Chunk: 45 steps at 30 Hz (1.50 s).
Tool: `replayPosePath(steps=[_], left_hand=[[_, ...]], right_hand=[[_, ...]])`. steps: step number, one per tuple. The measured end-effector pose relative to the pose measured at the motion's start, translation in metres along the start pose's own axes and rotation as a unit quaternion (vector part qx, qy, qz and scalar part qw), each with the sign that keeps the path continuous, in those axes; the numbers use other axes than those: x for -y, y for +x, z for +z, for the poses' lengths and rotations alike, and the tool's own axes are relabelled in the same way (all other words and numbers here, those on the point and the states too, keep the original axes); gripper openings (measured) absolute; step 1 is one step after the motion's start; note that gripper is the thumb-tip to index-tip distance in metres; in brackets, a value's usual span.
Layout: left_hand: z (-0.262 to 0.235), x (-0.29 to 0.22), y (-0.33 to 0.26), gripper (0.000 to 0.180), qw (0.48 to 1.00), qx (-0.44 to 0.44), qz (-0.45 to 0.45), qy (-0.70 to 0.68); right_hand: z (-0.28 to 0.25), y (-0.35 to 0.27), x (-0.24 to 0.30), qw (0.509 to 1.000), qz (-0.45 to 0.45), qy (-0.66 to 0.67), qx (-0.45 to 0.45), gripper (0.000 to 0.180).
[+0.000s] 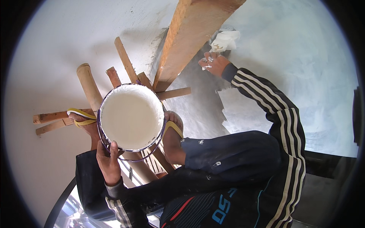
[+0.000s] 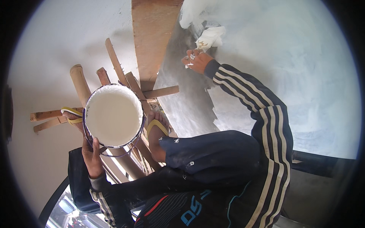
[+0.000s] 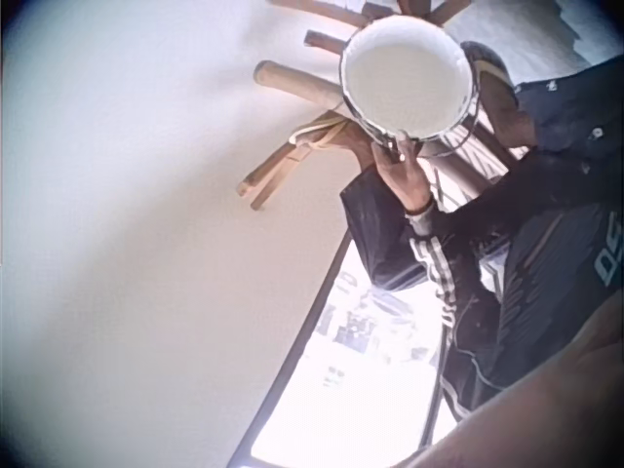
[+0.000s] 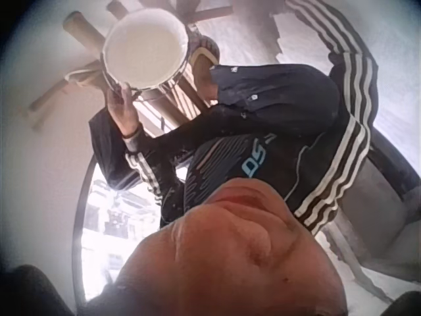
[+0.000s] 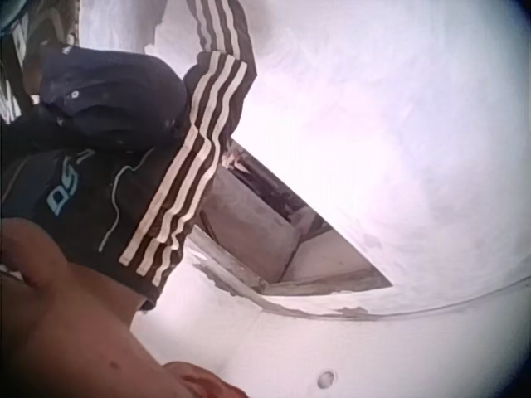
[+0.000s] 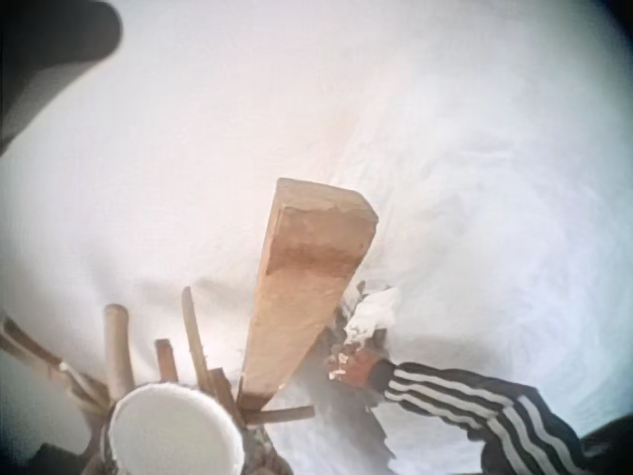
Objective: The person applies white plaster to a wall using a trowel and a bucket. They repeatedly scoop plaster from the bucket and spread it onto the wall surface, working on a section near a window.
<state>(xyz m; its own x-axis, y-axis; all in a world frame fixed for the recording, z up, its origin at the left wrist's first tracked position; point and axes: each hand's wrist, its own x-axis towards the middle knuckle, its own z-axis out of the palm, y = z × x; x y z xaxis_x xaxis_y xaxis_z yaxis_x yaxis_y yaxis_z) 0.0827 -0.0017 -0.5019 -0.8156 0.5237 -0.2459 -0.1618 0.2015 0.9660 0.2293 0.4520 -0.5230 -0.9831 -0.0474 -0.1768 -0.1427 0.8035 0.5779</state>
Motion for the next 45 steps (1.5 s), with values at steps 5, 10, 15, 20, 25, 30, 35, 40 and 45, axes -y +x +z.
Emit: replayPosePath(steps=[5, 10, 15, 20, 25, 30, 35, 40, 45], left_hand=[[-0.004, 0.018, 0.002, 0.033, 0.998, -0.006, -0.025, -0.054], [-0.007, 0.023, 0.002, 0.032, 0.999, -0.007, -0.018, -0.035], [-0.008, 0.022, 0.002, 0.04, 1.0, -0.009, -0.011, 0.004], [-0.009, 0.029, 0.004, 0.042, 0.999, -0.012, -0.029, -0.008], [-0.005, 0.041, 0.0, 0.051, 0.991, -0.114, -0.056, -0.036], [-0.009, 0.041, 0.002, 0.055, 0.988, -0.108, -0.092, -0.068], [-0.011, 0.036, 0.0, 0.054, 0.99, -0.102, -0.075, -0.054], [-0.011, 0.037, 0.004, 0.044, 0.995, -0.049, -0.054, -0.071], [-0.01, 0.042, 0.006, 0.045, 0.998, -0.032, -0.024, -0.043]], right_hand=[[0.046, -0.01, 0.022, 0.998, -0.016, 0.054, 0.019, 0.03], [0.064, -0.018, 0.043, 0.994, 0.028, 0.104, -0.027, 0.029], [0.063, -0.017, 0.046, 0.983, 0.109, 0.146, -0.019, 0.025], [0.034, -0.009, -0.008, 0.965, 0.223, 0.134, -0.028, 0.029], [0.002, 0.003, -0.079, 0.956, 0.282, 0.009, -0.08, 0.037], [-0.045, 0.005, -0.121, 0.924, 0.303, -0.107, -0.208, 0.041], [-0.044, 0.006, -0.113, 0.931, 0.314, -0.051, -0.178, 0.043], [0.035, 0.009, -0.091, 0.946, 0.315, 0.065, -0.04, 0.046], [0.059, 0.003, -0.094, 0.947, 0.314, 0.046, -0.053, 0.046]])
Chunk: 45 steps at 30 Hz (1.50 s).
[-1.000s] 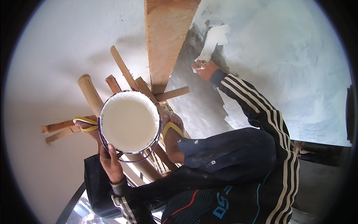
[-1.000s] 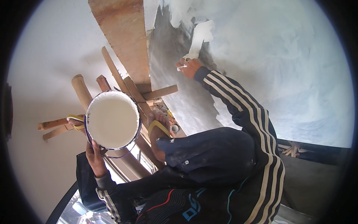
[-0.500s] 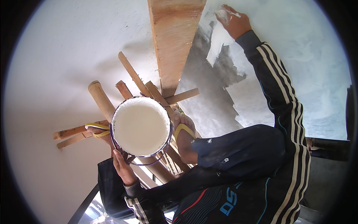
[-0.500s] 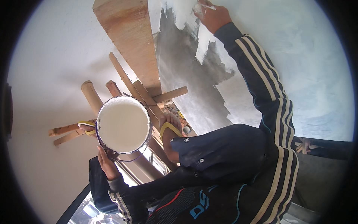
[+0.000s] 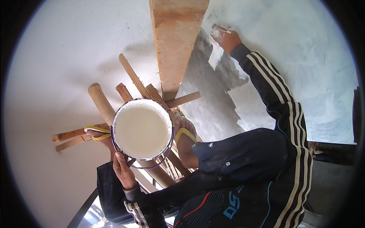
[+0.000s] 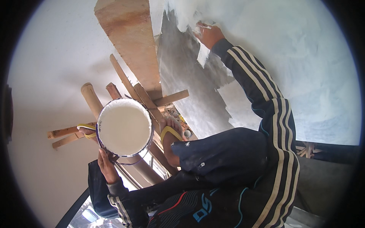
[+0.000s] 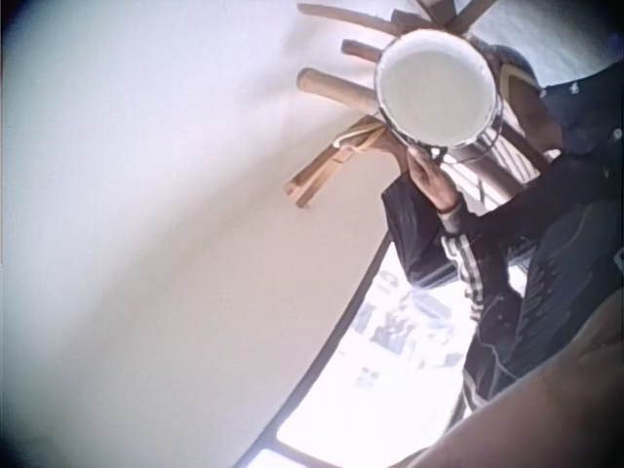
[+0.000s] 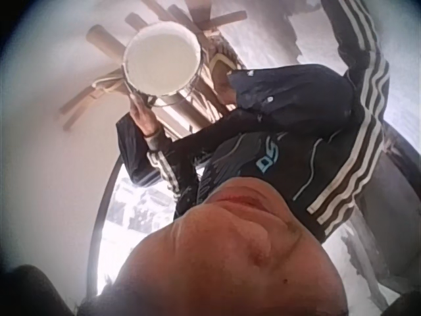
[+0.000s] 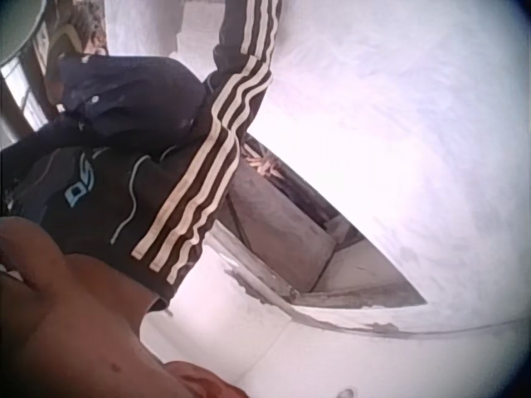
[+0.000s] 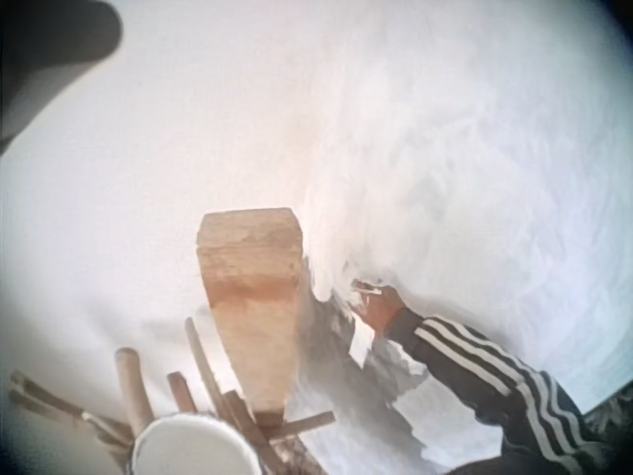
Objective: The person applies white plaster to a wall using a trowel and a bucket. They repeatedly scoop plaster from the bucket and spread it onto the wall surface, working on a section near a window.
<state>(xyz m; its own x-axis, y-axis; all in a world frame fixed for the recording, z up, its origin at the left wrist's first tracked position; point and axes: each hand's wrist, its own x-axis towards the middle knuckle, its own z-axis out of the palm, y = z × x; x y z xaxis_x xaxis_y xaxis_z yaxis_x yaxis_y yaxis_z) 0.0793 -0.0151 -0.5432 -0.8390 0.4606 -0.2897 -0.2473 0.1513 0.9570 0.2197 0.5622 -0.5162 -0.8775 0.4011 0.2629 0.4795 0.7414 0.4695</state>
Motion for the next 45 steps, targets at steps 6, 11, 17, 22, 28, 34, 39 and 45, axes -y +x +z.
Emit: replayPosePath(steps=[6, 11, 17, 22, 28, 34, 39, 45], left_hand=[[-0.004, -0.006, -0.002, 0.045, 1.0, -0.003, -0.025, -0.002], [0.007, -0.011, -0.004, 0.047, 0.999, -0.025, -0.025, 0.004], [-0.001, -0.009, -0.003, 0.047, 0.999, 0.0, -0.045, -0.014], [0.001, -0.02, -0.008, 0.048, 0.998, -0.028, -0.049, 0.003], [0.011, -0.029, -0.006, 0.034, 0.997, -0.042, -0.062, -0.028], [0.004, -0.016, -0.006, 0.033, 0.997, -0.049, -0.037, -0.036], [0.002, -0.004, -0.009, 0.044, 0.994, -0.068, -0.075, -0.046], [-0.005, -0.006, -0.008, 0.034, 0.999, -0.032, -0.032, -0.002]], right_hand=[[-0.102, 0.024, 0.004, 0.993, 0.018, -0.091, -0.073, 0.034], [-0.133, 0.011, -0.005, 0.989, 0.032, -0.062, -0.13, 0.031], [-0.116, 0.0, -0.004, 0.994, 0.036, -0.037, -0.095, 0.029], [-0.156, -0.002, -0.001, 0.987, 0.036, -0.01, -0.159, 0.027], [-0.172, -0.013, 0.01, 0.983, 0.02, 0.036, -0.181, 0.026], [-0.096, -0.037, 0.042, 0.983, -0.129, 0.002, -0.13, 0.032], [-0.016, -0.061, 0.065, 0.968, -0.251, 0.016, -0.021, 0.035], [0.013, -0.063, 0.078, 0.974, -0.151, 0.124, 0.119, 0.03]])
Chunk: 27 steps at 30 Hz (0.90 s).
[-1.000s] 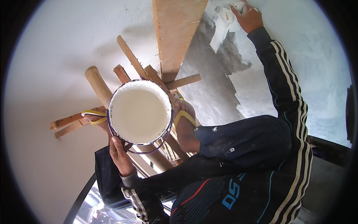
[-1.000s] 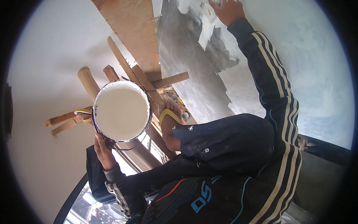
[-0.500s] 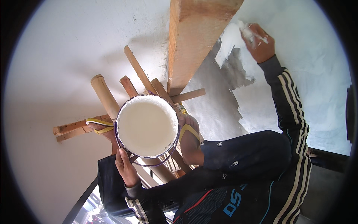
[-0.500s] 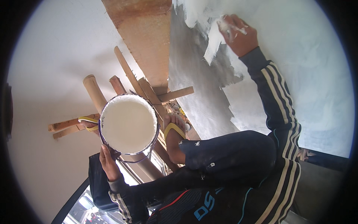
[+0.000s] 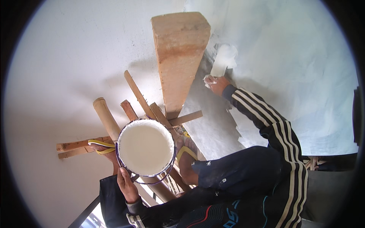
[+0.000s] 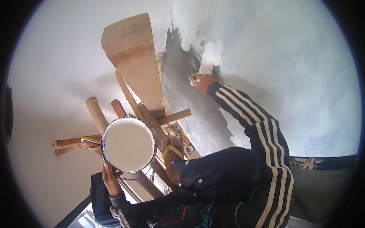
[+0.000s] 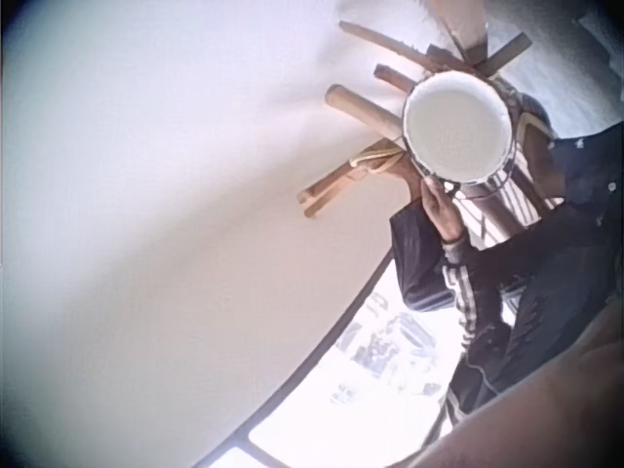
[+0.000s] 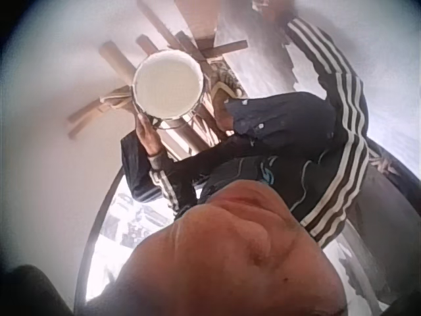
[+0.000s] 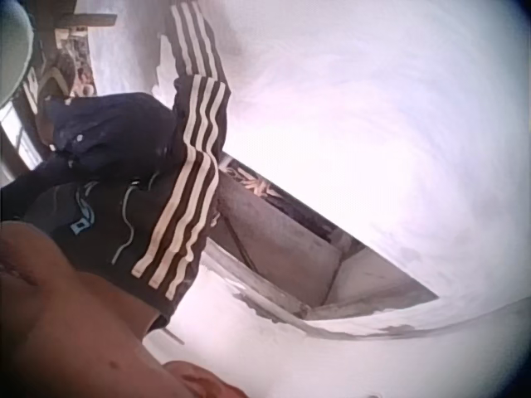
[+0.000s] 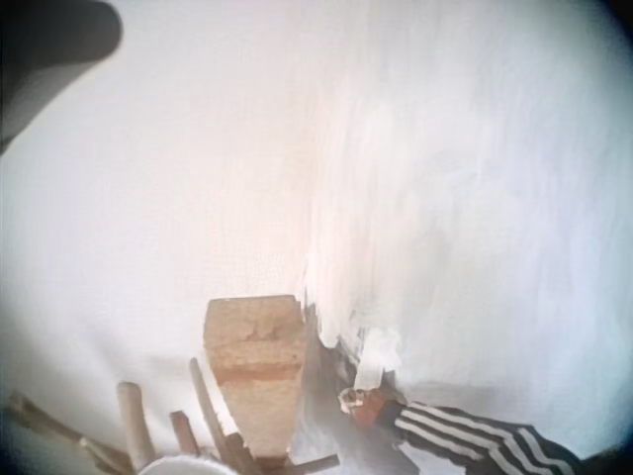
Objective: The person applies white plaster to a wall using a trowel and a bucket. They repeatedly scoop plaster from the bucket and spread it onto the wall surface, working on a section near a window.
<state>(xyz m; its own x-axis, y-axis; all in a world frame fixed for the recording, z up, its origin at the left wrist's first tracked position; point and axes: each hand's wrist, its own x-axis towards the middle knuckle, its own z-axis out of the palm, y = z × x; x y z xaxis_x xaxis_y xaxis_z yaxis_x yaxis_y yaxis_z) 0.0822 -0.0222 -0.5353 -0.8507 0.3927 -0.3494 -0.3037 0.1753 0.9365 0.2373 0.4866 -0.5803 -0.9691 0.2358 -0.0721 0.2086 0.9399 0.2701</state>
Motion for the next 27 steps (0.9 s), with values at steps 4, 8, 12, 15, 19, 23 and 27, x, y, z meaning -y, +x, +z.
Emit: replayPosePath(steps=[4, 8, 12, 15, 19, 23, 27], left_hand=[[0.015, -0.012, 0.001, 0.033, 0.999, 0.013, 0.028, -0.024], [0.007, 0.004, 0.006, 0.045, 0.999, 0.036, 0.035, 0.017], [-0.002, 0.023, 0.011, 0.047, 0.998, 0.019, 0.058, 0.006], [-0.001, 0.024, 0.005, 0.044, 0.998, -0.028, 0.059, -0.014], [-0.001, 0.014, 0.002, 0.038, 0.997, 0.01, 0.079, 0.004], [-0.003, 0.015, 0.008, 0.036, 0.992, 0.063, 0.111, -0.003], [-0.002, 0.015, 0.007, 0.035, 0.994, 0.041, 0.099, 0.011]], right_hand=[[-0.009, 0.013, -0.022, 0.999, 0.032, -0.006, -0.037, 0.035], [-0.058, 0.047, -0.06, 0.992, 0.097, -0.047, -0.071, 0.036], [-0.125, 0.074, -0.083, 0.968, 0.13, -0.1, -0.19, 0.034], [-0.173, 0.082, -0.077, 0.954, 0.182, -0.109, -0.212, 0.029], [-0.185, 0.08, -0.075, 0.947, 0.231, -0.079, -0.207, 0.04], [-0.116, 0.082, -0.09, 0.964, 0.213, -0.071, -0.143, 0.048], [-0.088, 0.084, -0.072, 0.978, 0.198, -0.046, -0.048, 0.045]])
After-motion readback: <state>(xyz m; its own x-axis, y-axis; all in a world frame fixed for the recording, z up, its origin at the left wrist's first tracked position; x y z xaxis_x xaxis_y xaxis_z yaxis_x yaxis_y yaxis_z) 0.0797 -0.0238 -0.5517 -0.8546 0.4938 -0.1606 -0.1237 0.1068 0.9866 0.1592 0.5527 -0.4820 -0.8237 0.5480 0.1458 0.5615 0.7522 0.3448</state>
